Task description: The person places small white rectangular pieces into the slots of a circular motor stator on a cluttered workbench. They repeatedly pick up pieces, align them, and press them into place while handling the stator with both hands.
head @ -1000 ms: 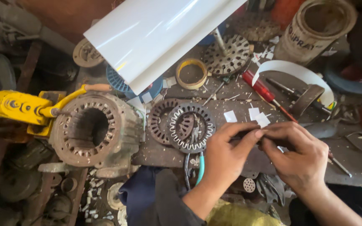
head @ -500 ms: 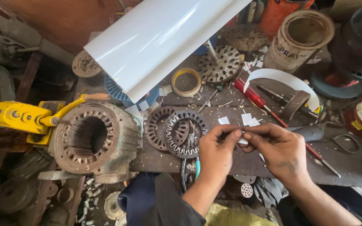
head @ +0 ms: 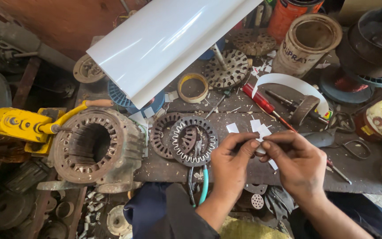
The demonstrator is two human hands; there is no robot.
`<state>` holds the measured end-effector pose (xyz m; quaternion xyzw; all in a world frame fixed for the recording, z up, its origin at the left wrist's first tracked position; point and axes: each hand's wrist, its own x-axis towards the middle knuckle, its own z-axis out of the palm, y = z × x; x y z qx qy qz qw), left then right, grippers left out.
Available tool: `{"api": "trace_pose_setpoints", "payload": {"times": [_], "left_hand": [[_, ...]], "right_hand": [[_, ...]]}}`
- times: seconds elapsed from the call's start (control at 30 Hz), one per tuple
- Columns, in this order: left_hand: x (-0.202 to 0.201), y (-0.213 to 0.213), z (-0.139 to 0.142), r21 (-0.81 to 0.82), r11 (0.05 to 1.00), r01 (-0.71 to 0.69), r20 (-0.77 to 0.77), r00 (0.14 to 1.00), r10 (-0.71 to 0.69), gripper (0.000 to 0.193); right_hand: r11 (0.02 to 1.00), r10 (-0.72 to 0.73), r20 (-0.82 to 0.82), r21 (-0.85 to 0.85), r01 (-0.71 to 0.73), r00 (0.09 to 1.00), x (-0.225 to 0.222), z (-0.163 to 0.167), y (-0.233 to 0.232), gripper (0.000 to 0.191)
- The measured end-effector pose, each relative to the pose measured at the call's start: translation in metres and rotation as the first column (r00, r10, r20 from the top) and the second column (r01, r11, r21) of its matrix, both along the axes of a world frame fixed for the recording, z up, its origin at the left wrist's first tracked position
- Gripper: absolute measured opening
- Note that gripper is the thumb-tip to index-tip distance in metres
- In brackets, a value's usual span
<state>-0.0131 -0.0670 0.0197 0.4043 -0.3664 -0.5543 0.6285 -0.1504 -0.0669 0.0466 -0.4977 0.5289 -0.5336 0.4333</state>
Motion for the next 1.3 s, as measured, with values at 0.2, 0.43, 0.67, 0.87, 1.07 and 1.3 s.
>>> {"api": "trace_pose_setpoints", "payload": {"times": [0.2, 0.43, 0.67, 0.87, 1.07, 1.3], "left_hand": [[-0.01, 0.003, -0.004, 0.062, 0.996, -0.072, -0.051, 0.996, 0.075, 0.009], [-0.005, 0.008, -0.009, 0.1, 0.975, 0.198, -0.322, 0.934, -0.156, 0.007], [0.004, 0.008, -0.017, 0.076, 0.916, 0.393, -0.311, 0.883, -0.353, 0.006], [-0.006, 0.001, -0.017, 0.129, 0.961, 0.244, -0.351, 0.918, -0.186, 0.013], [-0.015, 0.002, -0.018, 0.124, 0.984, 0.126, -0.352, 0.933, -0.075, 0.014], [-0.008, -0.008, -0.011, 0.083, 0.992, 0.096, -0.166, 0.983, -0.081, 0.023]], "right_hand": [[0.985, -0.04, -0.153, -0.171, 0.013, 0.987, 0.013, -0.003, 0.009, 0.013], [0.982, 0.125, 0.05, 0.139, -0.131, 0.991, -0.019, -0.011, -0.011, 0.015], [0.904, 0.4, 0.172, 0.09, -0.419, 0.9, -0.052, -0.03, -0.01, 0.009], [0.925, 0.282, 0.304, 0.164, -0.342, 0.91, -0.041, -0.025, -0.013, 0.016], [0.974, 0.202, 0.328, 0.036, -0.226, 0.923, -0.029, -0.019, -0.007, 0.018], [0.98, 0.178, -0.171, -0.057, -0.19, 0.969, -0.027, 0.0, -0.012, 0.018]]}}
